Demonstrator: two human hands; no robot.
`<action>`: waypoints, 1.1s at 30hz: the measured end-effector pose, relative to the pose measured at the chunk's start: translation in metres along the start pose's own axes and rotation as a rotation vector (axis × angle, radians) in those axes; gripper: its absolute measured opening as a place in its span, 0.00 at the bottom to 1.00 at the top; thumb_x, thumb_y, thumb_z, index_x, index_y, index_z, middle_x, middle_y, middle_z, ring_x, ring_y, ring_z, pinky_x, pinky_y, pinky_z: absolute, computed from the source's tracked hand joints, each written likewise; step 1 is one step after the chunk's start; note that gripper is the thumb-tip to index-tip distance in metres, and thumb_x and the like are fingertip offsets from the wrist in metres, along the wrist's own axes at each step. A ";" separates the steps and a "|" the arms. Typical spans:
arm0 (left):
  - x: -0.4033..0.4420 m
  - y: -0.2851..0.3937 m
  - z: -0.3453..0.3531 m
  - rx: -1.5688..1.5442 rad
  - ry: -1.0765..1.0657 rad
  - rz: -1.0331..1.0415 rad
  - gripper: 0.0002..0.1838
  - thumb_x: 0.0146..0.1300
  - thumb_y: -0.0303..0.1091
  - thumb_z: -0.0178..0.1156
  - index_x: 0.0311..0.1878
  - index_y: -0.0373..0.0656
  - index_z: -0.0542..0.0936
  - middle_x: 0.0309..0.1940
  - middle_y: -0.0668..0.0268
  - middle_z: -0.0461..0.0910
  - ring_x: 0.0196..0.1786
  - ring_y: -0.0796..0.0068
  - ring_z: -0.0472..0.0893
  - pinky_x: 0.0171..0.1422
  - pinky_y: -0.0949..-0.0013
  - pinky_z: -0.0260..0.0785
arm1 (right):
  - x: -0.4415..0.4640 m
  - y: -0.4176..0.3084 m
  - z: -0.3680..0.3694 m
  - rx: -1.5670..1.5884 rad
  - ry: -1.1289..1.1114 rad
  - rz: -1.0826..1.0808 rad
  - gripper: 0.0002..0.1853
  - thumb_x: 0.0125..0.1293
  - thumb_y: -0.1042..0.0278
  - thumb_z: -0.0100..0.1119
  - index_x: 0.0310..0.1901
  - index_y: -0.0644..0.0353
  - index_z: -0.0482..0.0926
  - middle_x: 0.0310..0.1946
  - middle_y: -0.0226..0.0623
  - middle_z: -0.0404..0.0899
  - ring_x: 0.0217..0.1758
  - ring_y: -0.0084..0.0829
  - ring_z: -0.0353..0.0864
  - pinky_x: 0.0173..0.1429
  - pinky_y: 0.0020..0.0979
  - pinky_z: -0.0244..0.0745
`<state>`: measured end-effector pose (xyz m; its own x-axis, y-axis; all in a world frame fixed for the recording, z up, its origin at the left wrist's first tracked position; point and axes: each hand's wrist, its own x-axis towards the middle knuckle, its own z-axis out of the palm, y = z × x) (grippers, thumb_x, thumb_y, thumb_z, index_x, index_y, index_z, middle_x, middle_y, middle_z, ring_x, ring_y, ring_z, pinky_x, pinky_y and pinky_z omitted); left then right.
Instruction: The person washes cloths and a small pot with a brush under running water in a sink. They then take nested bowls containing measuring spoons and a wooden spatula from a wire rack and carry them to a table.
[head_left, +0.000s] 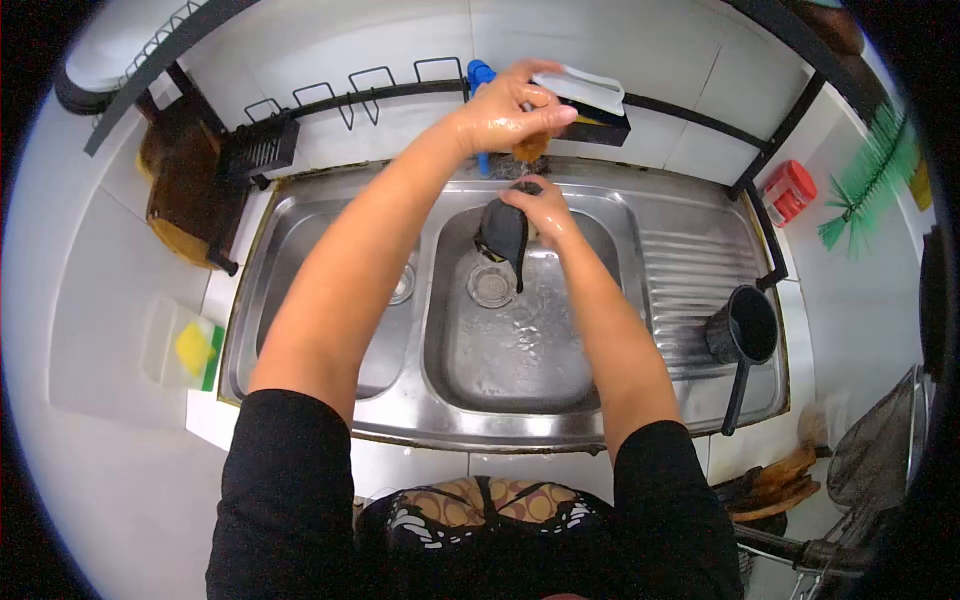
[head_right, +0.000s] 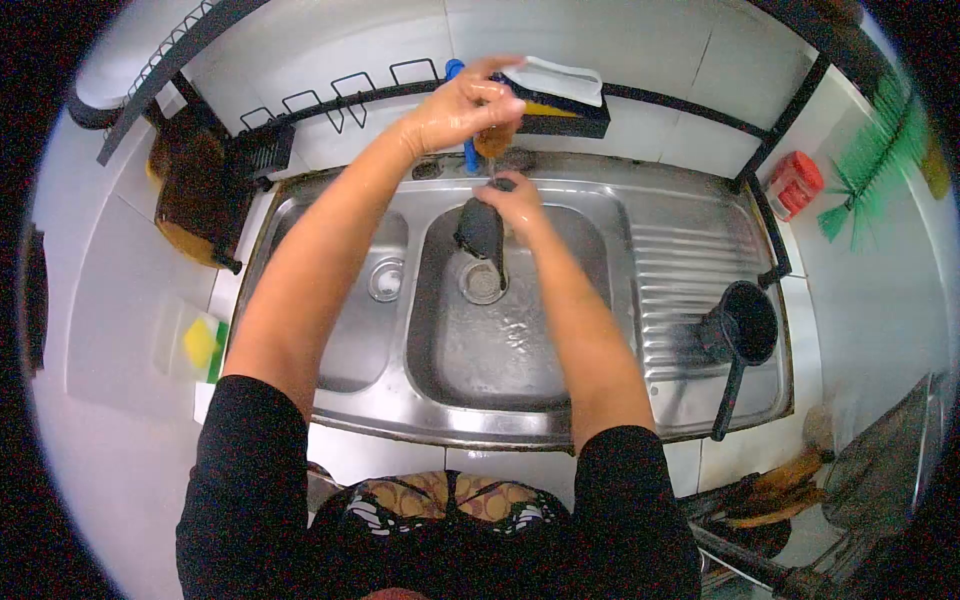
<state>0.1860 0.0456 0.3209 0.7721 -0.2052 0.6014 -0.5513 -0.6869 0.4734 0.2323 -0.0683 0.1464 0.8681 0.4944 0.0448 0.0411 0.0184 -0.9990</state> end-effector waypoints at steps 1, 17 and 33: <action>-0.009 -0.002 0.005 0.189 0.242 0.090 0.15 0.56 0.43 0.59 0.35 0.39 0.80 0.46 0.57 0.73 0.48 0.65 0.72 0.53 0.67 0.63 | 0.001 0.000 -0.002 -0.007 0.017 -0.015 0.17 0.45 0.66 0.69 0.35 0.65 0.76 0.29 0.35 0.76 0.32 0.25 0.75 0.38 0.26 0.71; -0.174 -0.031 0.127 -1.804 0.681 -0.889 0.40 0.51 0.72 0.46 0.52 0.43 0.70 0.49 0.56 0.73 0.51 0.58 0.74 0.59 0.53 0.64 | -0.095 -0.051 0.005 -0.164 -0.105 -0.663 0.15 0.48 0.70 0.65 0.38 0.62 0.75 0.38 0.39 0.78 0.42 0.31 0.76 0.49 0.29 0.69; -0.129 0.015 0.109 -0.148 0.271 -0.301 0.06 0.41 0.29 0.56 0.16 0.38 0.71 0.18 0.55 0.70 0.22 0.55 0.71 0.27 0.65 0.65 | -0.063 0.014 -0.003 0.803 -0.254 0.433 0.15 0.60 0.56 0.51 0.42 0.58 0.74 0.38 0.37 0.77 0.39 0.34 0.78 0.48 0.41 0.73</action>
<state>0.1126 -0.0144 0.1803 0.8053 0.1934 0.5604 -0.3688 -0.5765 0.7291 0.1796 -0.1013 0.1291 0.5906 0.7710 -0.2381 -0.6940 0.3348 -0.6374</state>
